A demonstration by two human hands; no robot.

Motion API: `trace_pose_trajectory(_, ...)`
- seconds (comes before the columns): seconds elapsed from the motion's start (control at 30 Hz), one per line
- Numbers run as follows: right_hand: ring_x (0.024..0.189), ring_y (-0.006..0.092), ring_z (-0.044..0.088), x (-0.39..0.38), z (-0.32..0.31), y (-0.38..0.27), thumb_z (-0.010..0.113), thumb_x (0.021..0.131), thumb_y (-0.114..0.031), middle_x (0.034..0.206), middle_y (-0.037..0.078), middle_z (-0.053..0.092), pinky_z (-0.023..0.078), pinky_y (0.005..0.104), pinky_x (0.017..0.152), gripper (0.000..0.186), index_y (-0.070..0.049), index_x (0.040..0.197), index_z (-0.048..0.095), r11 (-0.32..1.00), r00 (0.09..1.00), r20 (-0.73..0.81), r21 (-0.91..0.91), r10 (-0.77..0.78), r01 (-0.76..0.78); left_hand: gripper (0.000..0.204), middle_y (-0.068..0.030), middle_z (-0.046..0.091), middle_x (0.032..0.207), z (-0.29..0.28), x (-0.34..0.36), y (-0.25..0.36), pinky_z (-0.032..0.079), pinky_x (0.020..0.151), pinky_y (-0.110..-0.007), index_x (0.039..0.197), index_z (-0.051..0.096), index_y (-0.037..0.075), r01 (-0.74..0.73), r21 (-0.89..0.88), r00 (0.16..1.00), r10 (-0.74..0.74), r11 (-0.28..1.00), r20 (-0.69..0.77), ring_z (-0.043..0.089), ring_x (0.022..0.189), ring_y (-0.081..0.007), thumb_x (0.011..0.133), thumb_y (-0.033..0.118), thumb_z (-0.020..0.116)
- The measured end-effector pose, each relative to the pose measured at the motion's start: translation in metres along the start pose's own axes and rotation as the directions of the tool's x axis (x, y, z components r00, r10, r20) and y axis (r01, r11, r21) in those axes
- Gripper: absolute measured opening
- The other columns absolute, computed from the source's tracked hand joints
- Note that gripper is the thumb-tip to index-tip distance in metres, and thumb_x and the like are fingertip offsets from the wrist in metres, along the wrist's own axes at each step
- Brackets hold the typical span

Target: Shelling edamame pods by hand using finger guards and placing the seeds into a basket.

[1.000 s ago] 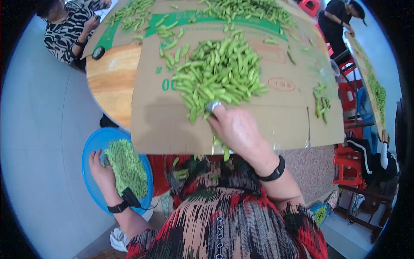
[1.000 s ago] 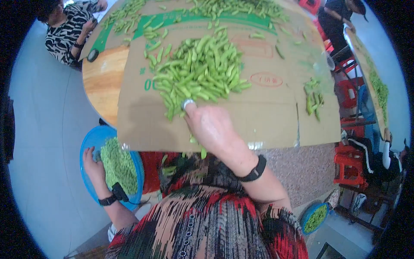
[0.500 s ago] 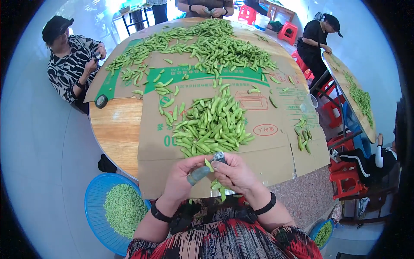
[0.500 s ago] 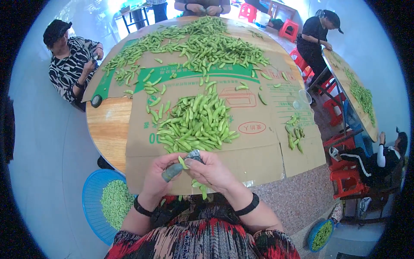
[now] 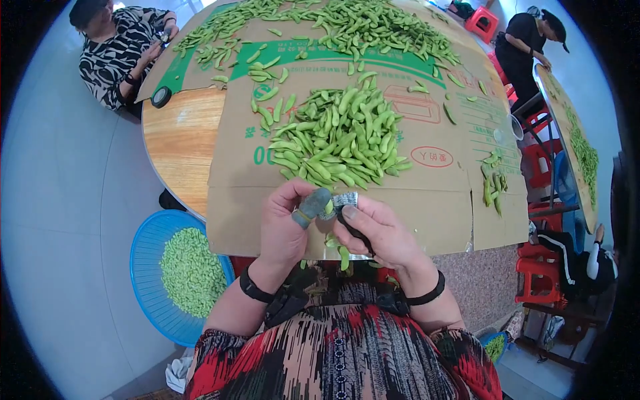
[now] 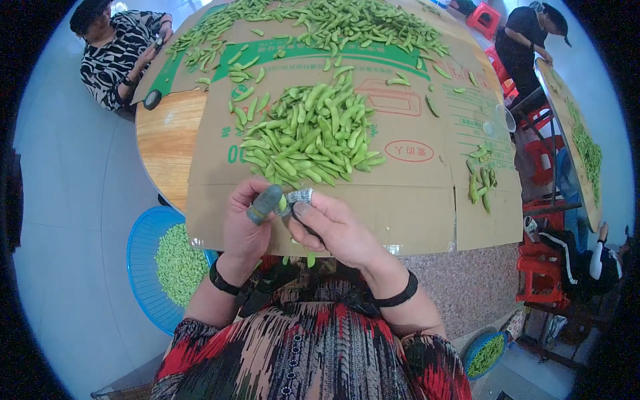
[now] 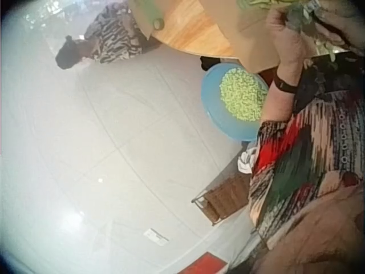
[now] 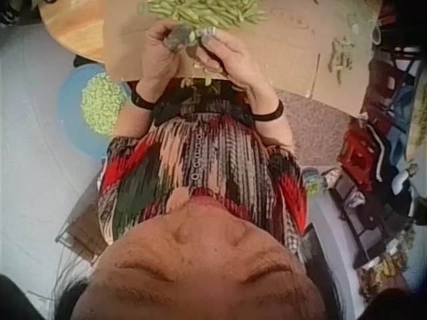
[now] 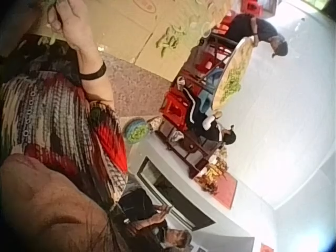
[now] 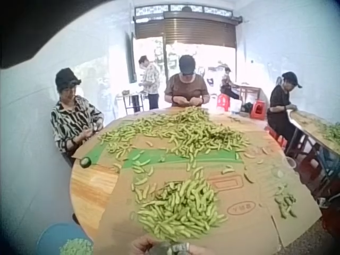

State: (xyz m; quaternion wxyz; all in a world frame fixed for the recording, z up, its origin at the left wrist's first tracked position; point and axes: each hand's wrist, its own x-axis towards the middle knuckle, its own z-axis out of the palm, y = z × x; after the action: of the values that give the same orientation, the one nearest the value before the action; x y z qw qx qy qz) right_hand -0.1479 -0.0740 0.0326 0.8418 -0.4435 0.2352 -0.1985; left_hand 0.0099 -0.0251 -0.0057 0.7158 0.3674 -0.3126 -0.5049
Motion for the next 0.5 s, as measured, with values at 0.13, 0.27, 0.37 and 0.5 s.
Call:
trace_pose_trajectory(0.13, 0.051, 0.0025, 0.034, -0.005, -0.012, 0.008, 0.038, 0.098, -0.019, 0.067, -0.004, 0.045, 0.026, 0.0169, 0.044, 0.018, -0.006, 0.094, 0.051, 1.0, 1.0, -0.009, 0.025, -0.006, 0.007, 0.009, 0.0006, 0.06, 0.08, 0.009, -0.002, -0.004, 0.043, 0.068, -0.02, 0.088, 0.061, 0.003, -0.009, 0.121, 1.0, 0.007, 0.993, 0.015, 0.054, 0.073, -0.0061, 0.08, 0.004, 0.064)
trace_pose_trajectory(0.27, 0.049, 0.002, 0.033, -0.012, -0.01, 0.012, 0.042, 0.096, -0.017, 0.066, -0.004, 0.045, 0.024, 0.0165, 0.043, 0.014, -0.008, 0.097, 0.053, 0.99, 0.996, -0.051, 0.127, 0.067, -0.06, 0.009, 0.0012, 0.059, 0.082, 0.01, -0.004, -0.003, 0.042, 0.065, -0.019, 0.089, 0.061, 0.004, 0.12, -0.019, 0.973, -0.113, 0.993, 0.199, 0.053, 0.073, -0.0044, 0.081, 0.006, 0.065)
trace_pose_trajectory(0.37, 0.049, 0.0012, 0.032, -0.013, -0.01, 0.015, 0.044, 0.096, -0.017, 0.065, -0.005, 0.045, 0.024, 0.0165, 0.042, 0.013, -0.009, 0.096, 0.054, 0.928, 0.987, 0.009, 0.339, 0.159, -0.153, 0.01, 0.0009, 0.057, 0.083, 0.003, -0.004, 0.0, 0.04, 0.063, -0.018, 0.088, 0.061, 0.003, 0.228, -0.089, 0.932, -0.191, 0.97, 0.309, 0.052, 0.073, -0.0039, 0.08, 0.007, 0.066)
trace_pose_trajectory(0.5, 0.049, 0.0002, 0.033, -0.012, -0.009, 0.023, 0.048, 0.094, -0.017, 0.064, -0.007, 0.046, 0.024, 0.0165, 0.042, 0.013, -0.009, 0.089, 0.056, 0.971, 0.985, -0.158, -0.237, -0.072, 0.033, 0.014, -0.0002, 0.057, 0.085, 0.003, -0.012, 0.004, 0.039, 0.062, -0.018, 0.092, 0.06, 0.003, 0.072, 0.369, 0.962, -0.162, 0.926, 0.219, 0.052, 0.074, -0.0043, 0.08, 0.006, 0.066)
